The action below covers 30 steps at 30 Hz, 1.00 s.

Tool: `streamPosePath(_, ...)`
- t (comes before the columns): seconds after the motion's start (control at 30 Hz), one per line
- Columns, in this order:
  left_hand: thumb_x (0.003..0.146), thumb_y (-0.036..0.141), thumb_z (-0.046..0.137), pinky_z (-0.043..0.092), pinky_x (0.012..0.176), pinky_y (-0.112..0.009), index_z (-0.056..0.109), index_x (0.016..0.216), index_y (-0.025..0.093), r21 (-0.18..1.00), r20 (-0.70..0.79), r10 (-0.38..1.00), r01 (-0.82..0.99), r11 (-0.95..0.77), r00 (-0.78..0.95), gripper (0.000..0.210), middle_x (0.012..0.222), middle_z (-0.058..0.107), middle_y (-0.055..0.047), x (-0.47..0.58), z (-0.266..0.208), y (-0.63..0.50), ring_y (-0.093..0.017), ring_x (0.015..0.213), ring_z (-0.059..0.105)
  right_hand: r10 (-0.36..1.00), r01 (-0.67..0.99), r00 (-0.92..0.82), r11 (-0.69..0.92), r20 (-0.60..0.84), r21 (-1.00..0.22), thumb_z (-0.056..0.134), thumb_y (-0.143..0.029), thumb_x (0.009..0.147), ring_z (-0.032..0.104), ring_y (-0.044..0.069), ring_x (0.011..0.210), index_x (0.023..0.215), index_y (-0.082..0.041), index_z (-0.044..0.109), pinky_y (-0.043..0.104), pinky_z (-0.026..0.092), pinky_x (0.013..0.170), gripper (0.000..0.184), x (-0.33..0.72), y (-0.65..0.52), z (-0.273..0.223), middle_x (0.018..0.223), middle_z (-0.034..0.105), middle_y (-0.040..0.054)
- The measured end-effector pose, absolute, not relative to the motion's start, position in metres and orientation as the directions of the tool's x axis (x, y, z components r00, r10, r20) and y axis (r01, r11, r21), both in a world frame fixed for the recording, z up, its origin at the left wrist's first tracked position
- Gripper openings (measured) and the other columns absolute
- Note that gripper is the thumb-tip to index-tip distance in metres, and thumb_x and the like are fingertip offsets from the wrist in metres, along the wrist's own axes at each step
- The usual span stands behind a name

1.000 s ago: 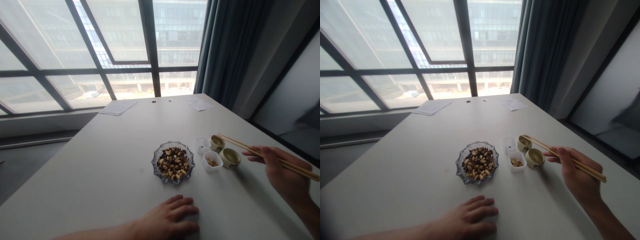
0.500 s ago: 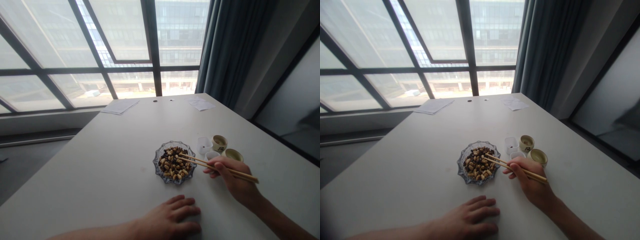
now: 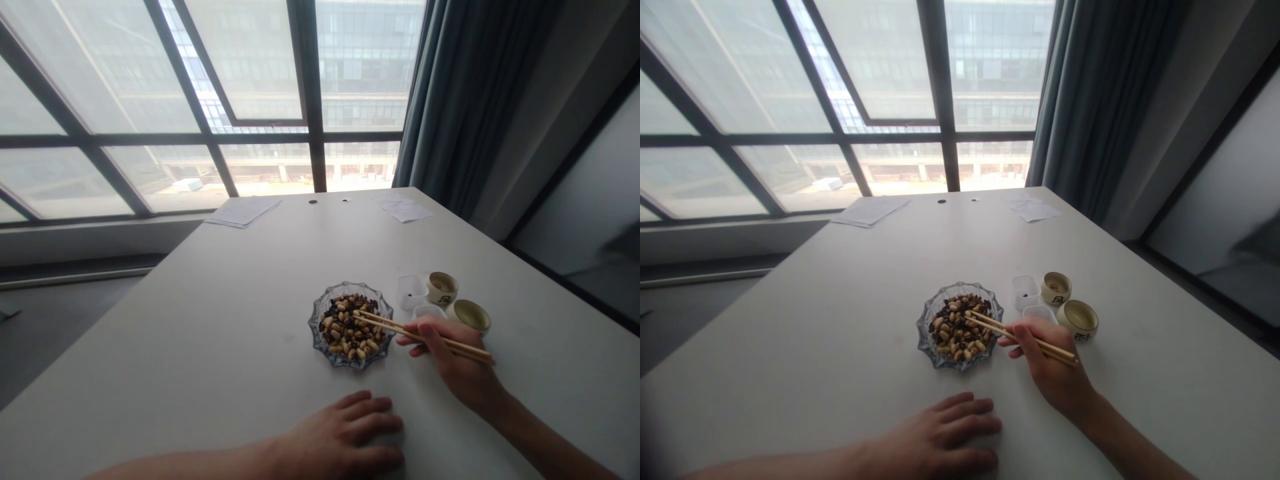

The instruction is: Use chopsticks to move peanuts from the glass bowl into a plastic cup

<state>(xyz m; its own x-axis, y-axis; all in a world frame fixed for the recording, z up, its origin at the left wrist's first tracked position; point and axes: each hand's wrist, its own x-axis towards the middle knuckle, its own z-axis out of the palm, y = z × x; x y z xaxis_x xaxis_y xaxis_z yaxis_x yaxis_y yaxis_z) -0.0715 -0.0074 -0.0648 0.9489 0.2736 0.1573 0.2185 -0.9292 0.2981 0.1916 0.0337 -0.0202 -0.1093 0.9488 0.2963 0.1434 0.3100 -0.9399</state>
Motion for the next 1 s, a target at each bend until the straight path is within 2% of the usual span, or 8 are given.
streamPosePath(0.27, 0.106, 0.030, 0.060, 0.031, 0.127, -0.046, 0.057, 0.136, 0.022, 0.318, 0.161, 0.280, 0.219, -0.922, 0.946, 0.031, 0.156, 0.051, -0.009, -0.072, -0.060, -0.007, -0.029, 0.150, 0.039, 0.926, 0.177, 0.037, 0.363, 0.375, -0.915, 0.064, -0.044, 0.100, 0.081, 0.024, 0.072, 0.094, -0.020, 0.081, 0.031, 0.069, 0.062, 0.030, 0.197, 0.029, -0.011, 0.085, 0.082, 0.0083)
streamPosePath(0.4, 0.105, 0.031, 0.062, 0.030, 0.127, -0.043, 0.057, 0.134, 0.023, 0.316, 0.161, 0.279, 0.219, -0.923, 0.947, 0.031, 0.156, 0.051, -0.008, -0.072, -0.056, -0.008, -0.028, 0.150, 0.040, 0.882, 0.278, 0.238, 0.339, 0.407, -0.898, 0.066, -0.046, 0.098, 0.080, 0.024, 0.072, 0.097, -0.019, 0.081, 0.031, 0.069, 0.064, 0.031, 0.221, 0.021, 0.011, 0.084, 0.082, 0.0085)
streamPosePath(0.6, 0.105, 0.030, 0.060, 0.031, 0.127, -0.045, 0.056, 0.136, 0.023, 0.355, 0.133, 0.299, 0.236, -0.905, 0.945, 0.032, 0.157, 0.050, -0.008, -0.071, -0.053, -0.007, -0.028, 0.151, 0.038, 0.724, 0.423, 0.482, 0.301, 0.494, -0.855, 0.071, -0.042, 0.095, 0.078, 0.022, 0.062, 0.093, -0.020, 0.080, 0.031, 0.069, 0.064, 0.024, 0.275, 0.022, 0.024, 0.079, 0.080, 0.0069)
streamPosePath(0.8, 0.104, 0.029, 0.062, 0.032, 0.127, -0.044, 0.057, 0.134, 0.023, 0.354, 0.143, 0.298, 0.233, -0.906, 0.944, 0.031, 0.154, 0.052, -0.009, -0.070, -0.053, -0.008, -0.028, 0.149, 0.041, 0.730, 0.426, 0.497, 0.266, 0.469, -0.865, 0.071, -0.044, 0.094, 0.079, 0.024, 0.068, 0.097, -0.020, 0.080, 0.035, 0.069, 0.068, 0.026, 0.295, 0.028, 0.011, 0.090, 0.081, 0.0076)
streamPosePath(1.0, 0.103, 0.030, 0.065, 0.032, 0.127, -0.042, 0.058, 0.134, 0.024, 0.332, 0.152, 0.294, 0.231, -0.915, 0.944, 0.033, 0.154, 0.053, -0.007, -0.070, -0.053, -0.008, -0.027, 0.149, 0.042, 0.718, 0.439, 0.457, 0.332, 0.526, -0.835, 0.070, -0.044, 0.095, 0.079, 0.026, 0.069, 0.100, -0.020, 0.080, 0.038, 0.068, 0.065, 0.026, 0.280, 0.029, 0.021, 0.087, 0.081, 0.0077)
